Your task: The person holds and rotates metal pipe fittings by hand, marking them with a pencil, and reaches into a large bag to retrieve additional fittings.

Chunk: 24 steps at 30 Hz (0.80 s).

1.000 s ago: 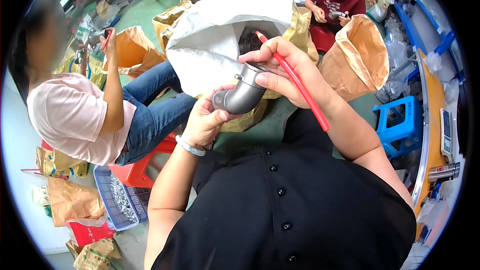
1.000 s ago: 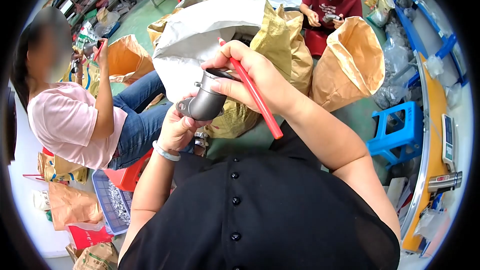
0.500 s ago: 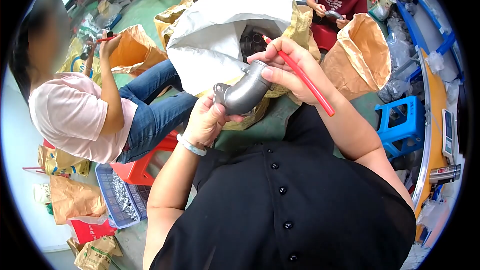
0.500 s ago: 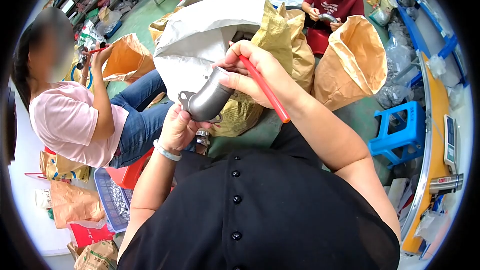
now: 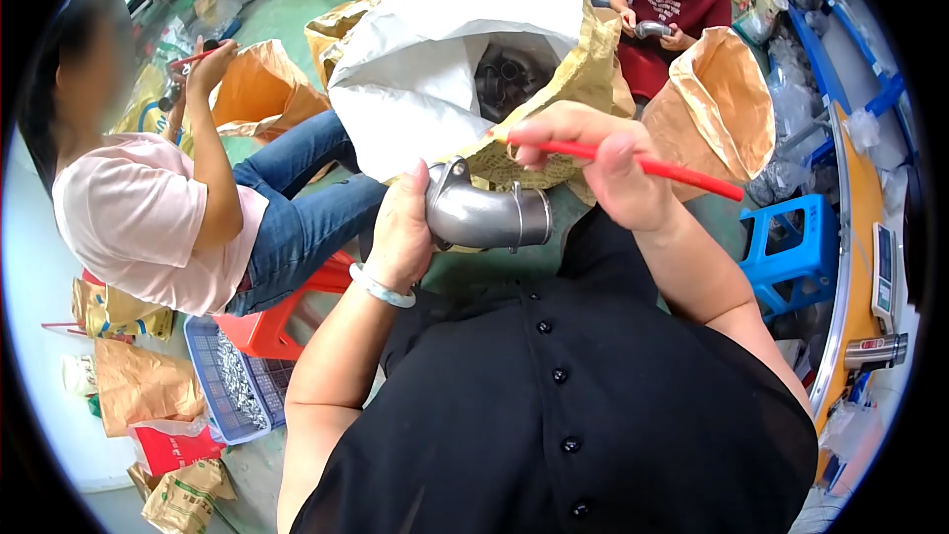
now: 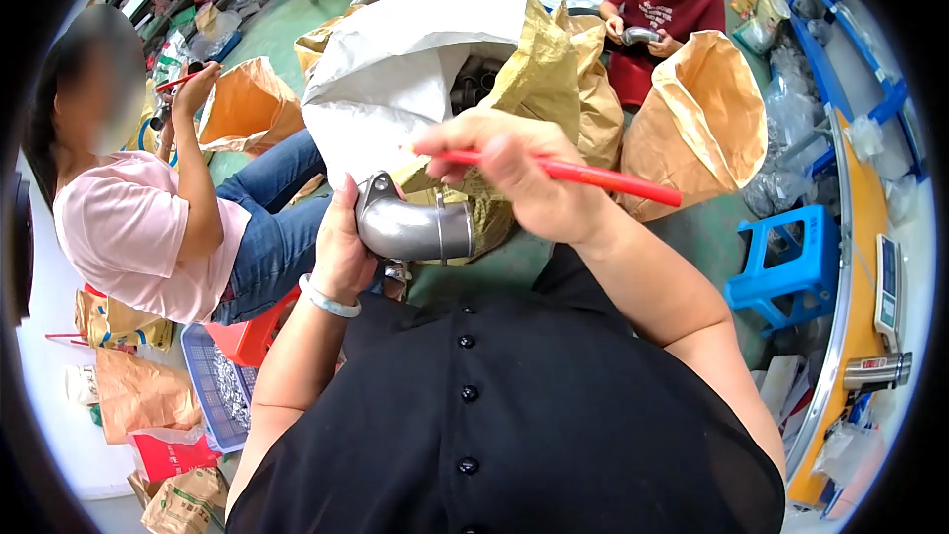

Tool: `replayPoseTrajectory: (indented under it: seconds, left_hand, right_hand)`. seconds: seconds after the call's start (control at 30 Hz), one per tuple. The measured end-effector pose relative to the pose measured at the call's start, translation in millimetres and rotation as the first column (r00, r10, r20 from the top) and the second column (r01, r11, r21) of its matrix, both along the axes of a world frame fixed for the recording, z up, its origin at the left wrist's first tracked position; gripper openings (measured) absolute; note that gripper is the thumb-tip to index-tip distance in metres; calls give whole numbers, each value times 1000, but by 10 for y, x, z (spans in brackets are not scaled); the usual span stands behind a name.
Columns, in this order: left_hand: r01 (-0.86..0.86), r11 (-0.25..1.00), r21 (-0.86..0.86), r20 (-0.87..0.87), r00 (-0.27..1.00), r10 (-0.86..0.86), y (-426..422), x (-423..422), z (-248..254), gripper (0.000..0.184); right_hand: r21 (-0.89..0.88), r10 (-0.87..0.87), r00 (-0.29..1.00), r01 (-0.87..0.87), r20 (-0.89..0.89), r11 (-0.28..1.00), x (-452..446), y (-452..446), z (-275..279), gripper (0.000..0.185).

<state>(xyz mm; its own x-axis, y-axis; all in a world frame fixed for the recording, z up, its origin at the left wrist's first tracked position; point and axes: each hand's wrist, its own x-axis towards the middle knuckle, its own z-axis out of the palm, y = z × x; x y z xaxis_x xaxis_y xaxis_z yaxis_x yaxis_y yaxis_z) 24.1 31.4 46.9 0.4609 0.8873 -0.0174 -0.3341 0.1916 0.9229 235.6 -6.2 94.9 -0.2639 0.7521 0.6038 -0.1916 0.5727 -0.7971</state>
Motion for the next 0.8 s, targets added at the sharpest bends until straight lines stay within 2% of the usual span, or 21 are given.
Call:
replayPoseTrajectory:
  seconds: [0.03,0.07,0.13,0.17,0.27,0.3,0.4,0.8]
  left_hand:
    - [5,1000,14,-23,1000,-5,-6,5,0,52]
    - [15,1000,18,-14,1000,-14,-12,16,4,52]
    - [31,999,28,3,999,-32,-23,33,15,54]
    - [34,999,31,-8,999,-34,-25,29,12,54]
    - [41,998,44,-37,999,-39,-34,20,9,54]
    - [43,998,49,-41,998,-41,-38,23,16,54]
    - [60,997,50,-45,997,-58,-60,30,62,55]
    - [77,994,82,-74,995,-71,-74,52,69,49]
  right_hand:
    - [31,-48,993,45,104,999,-73,-45,51,61]
    - [101,-4,991,-9,133,995,-81,-23,37,36]
    - [116,-34,975,9,218,993,-151,-50,49,18]
    - [51,-55,986,47,157,998,-211,-73,28,14]
    - [-201,-15,997,29,70,979,-260,-133,53,11]
    - [-178,-6,998,16,56,984,-274,-114,35,9]
    - [-30,-77,957,89,281,996,-239,-95,69,9]
    - [19,-121,939,121,321,992,-258,-69,24,8]
